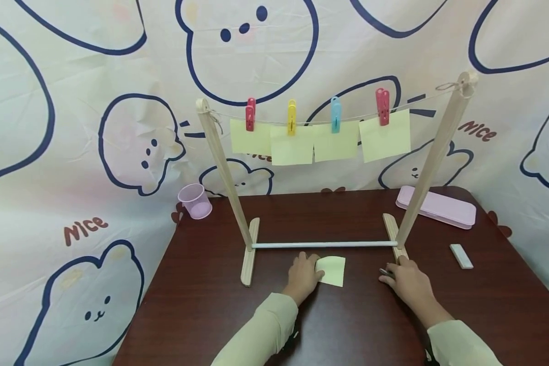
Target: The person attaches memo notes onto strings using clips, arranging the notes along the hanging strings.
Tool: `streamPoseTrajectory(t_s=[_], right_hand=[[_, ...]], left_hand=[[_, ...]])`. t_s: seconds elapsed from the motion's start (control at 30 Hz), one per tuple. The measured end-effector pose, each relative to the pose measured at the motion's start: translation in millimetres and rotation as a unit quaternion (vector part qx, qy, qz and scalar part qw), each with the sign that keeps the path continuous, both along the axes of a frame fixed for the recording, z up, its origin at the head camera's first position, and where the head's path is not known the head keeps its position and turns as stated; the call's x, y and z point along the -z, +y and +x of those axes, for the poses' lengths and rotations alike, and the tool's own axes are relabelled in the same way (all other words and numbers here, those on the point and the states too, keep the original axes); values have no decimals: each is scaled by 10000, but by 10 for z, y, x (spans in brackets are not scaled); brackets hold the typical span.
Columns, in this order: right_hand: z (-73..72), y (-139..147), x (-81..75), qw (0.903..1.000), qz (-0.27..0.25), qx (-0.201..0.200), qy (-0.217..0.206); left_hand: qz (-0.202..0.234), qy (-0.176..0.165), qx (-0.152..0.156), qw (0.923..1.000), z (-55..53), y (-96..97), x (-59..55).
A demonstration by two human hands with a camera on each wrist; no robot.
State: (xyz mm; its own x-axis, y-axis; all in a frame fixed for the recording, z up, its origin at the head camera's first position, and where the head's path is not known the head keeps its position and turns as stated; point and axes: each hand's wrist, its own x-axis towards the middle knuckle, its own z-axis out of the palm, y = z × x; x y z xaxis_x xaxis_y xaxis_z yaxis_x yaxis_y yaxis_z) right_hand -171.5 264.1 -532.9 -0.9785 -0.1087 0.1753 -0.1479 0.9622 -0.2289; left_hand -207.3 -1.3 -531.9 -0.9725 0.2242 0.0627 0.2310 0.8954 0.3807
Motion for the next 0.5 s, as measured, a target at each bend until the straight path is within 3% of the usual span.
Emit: streamPoseTrajectory(t_s=[0.13,0.27,0.37,0.5], right_hand=[[-4,-37,52,9996,82,-226,113],[9,-63,73,9977,8,-626,255],[17,-72,31,9959,-323,-831,162],[42,-54,-114,9891,-1097,-923,-343]], left_hand=[[485,261,32,9985,54,30,9],[1324,-133,118,9910,103,67,-7],[2273,-747,18,9709,112,90,-38],[3447,-1517,-432,9254,92,113,-150]])
